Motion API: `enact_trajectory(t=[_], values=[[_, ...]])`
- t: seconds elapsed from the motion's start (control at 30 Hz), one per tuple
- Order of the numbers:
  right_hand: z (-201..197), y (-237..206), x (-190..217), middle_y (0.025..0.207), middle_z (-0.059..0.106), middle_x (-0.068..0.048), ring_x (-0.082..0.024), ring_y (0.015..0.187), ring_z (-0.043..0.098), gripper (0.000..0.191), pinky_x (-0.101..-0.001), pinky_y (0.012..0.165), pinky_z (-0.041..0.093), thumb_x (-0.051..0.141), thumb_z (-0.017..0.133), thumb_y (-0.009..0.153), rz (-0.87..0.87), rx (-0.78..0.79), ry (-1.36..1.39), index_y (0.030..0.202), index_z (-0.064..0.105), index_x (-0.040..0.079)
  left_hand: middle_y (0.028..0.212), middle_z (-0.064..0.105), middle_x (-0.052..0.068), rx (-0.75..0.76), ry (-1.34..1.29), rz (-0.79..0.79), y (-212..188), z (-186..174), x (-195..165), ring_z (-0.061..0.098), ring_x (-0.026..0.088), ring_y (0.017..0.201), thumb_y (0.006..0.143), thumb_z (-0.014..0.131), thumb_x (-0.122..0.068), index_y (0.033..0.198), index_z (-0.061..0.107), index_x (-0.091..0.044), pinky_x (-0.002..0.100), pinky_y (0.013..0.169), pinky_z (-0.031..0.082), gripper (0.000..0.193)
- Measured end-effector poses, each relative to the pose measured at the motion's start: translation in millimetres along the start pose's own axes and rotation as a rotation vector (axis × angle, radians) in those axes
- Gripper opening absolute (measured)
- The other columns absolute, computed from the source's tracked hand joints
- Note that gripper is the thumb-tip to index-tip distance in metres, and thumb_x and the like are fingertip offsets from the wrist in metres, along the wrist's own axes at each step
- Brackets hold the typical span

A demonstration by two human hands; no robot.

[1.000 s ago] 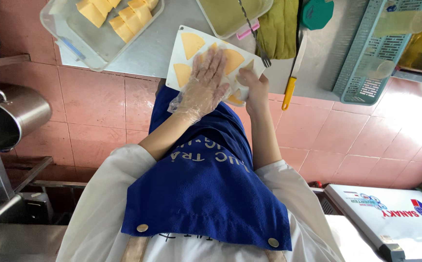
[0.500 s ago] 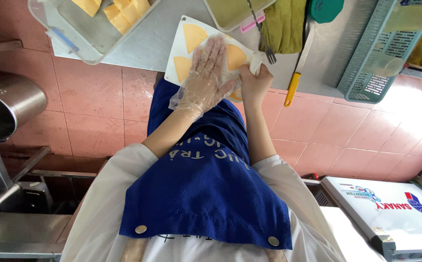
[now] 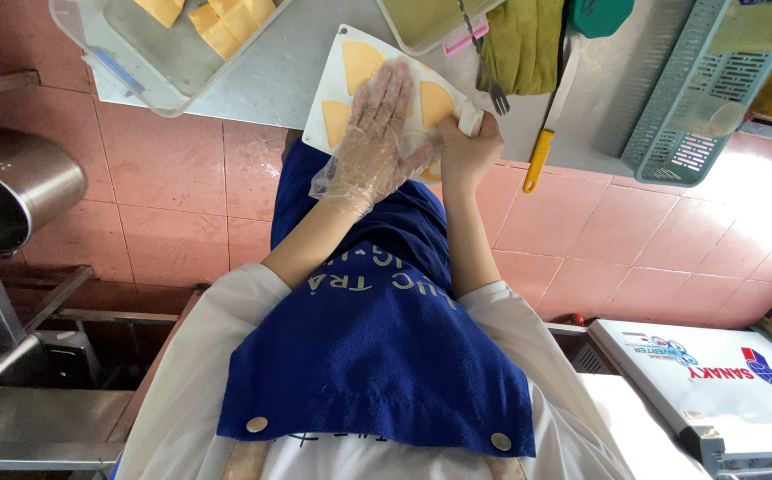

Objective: The person uses a knife to cut triangular cheese slices from a white silicone mold. They remove each slice and place it into a clear plastic container. The person briefly washes their hands at a sink before resuming cutting and transferring the cheese slices.

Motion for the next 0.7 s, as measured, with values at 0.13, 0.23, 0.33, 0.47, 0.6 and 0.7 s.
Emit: enact_trajectory(t=[0.13, 0.23, 0.33, 0.47, 0.6, 0.7], values=[[0, 1, -4, 0.08, 0.071, -0.005, -0.01, 0.071, 0.065, 0.019, -0.026, 0.066, 0.055, 0.005, 0.073, 0.077, 0.018, 0.034, 0.104, 0.094, 0.07, -0.005, 0.17, 0.023, 0.018, 0.03, -0.012, -0.006, 3, 2, 4, 0.015, 0.035, 0.159, 0.104, 0.065, -0.052, 0.16, 0.03, 0.007, 0.055, 0.13, 0.015, 0.089], [-3, 2, -7, 0.082, 0.071, -0.004, -0.009, 0.072, 0.064, 0.02, -0.0256, 0.066, 0.053, 0.004, 0.072, 0.081, 0.07, 0.087, 0.182, 0.098, 0.07, -0.006, 0.172, 0.037, 0.003, -0.15, 0.208, 0.024, 12, -9, 4, 0.029, 0.021, 0.159, 0.111, 0.07, -0.027, 0.16, 0.053, -0.007, 0.042, 0.135, 0.022, 0.056], [-3, 2, -9, 0.085, 0.072, -0.005, -0.01, 0.074, 0.065, 0.02, -0.0259, 0.068, 0.055, 0.003, 0.071, 0.083, 0.069, 0.116, 0.256, 0.1, 0.07, -0.007, 0.145, 0.054, 0.005, -0.351, -0.075, 0.027, 27, -20, 4, 0.045, 0.032, 0.136, 0.093, 0.083, -0.029, 0.129, 0.069, -0.009, 0.048, 0.12, 0.037, 0.043], [-2, 1, -12, 0.086, 0.072, -0.006, -0.011, 0.073, 0.066, 0.023, -0.0267, 0.067, 0.056, 0.002, 0.071, 0.082, 0.105, 0.117, 0.274, 0.102, 0.069, -0.007, 0.127, 0.059, 0.0, -0.488, -0.012, 0.051, 43, -29, 1, 0.052, 0.026, 0.119, 0.089, 0.081, -0.023, 0.11, 0.073, -0.019, 0.045, 0.102, 0.044, 0.023], [-1, -2, -14, 0.088, 0.072, -0.007, -0.011, 0.075, 0.067, 0.024, -0.027, 0.069, 0.056, 0.002, 0.071, 0.082, 0.121, 0.12, 0.306, 0.103, 0.069, -0.008, 0.13, 0.058, -0.004, -0.522, -0.05, -0.037, 40, -32, 8, 0.053, 0.02, 0.122, 0.096, 0.078, -0.012, 0.108, 0.072, -0.017, 0.04, 0.102, 0.046, 0.015], [-2, -2, -13, 0.091, 0.074, -0.007, -0.011, 0.08, 0.068, 0.023, -0.0263, 0.074, 0.058, 0.002, 0.072, 0.083, 0.085, 0.117, 0.262, 0.104, 0.069, -0.008, 0.129, 0.058, -0.004, -0.57, -0.074, 0.048, 37, -37, 4, 0.054, 0.021, 0.12, 0.096, 0.08, -0.014, 0.11, 0.072, -0.014, 0.042, 0.102, 0.044, 0.016]])
Point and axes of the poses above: each hand's wrist, its own y-axis towards the middle knuckle, its own z-axis out of the palm, x = y × z, the point moved 4 cm from there along y, towards the middle knuckle
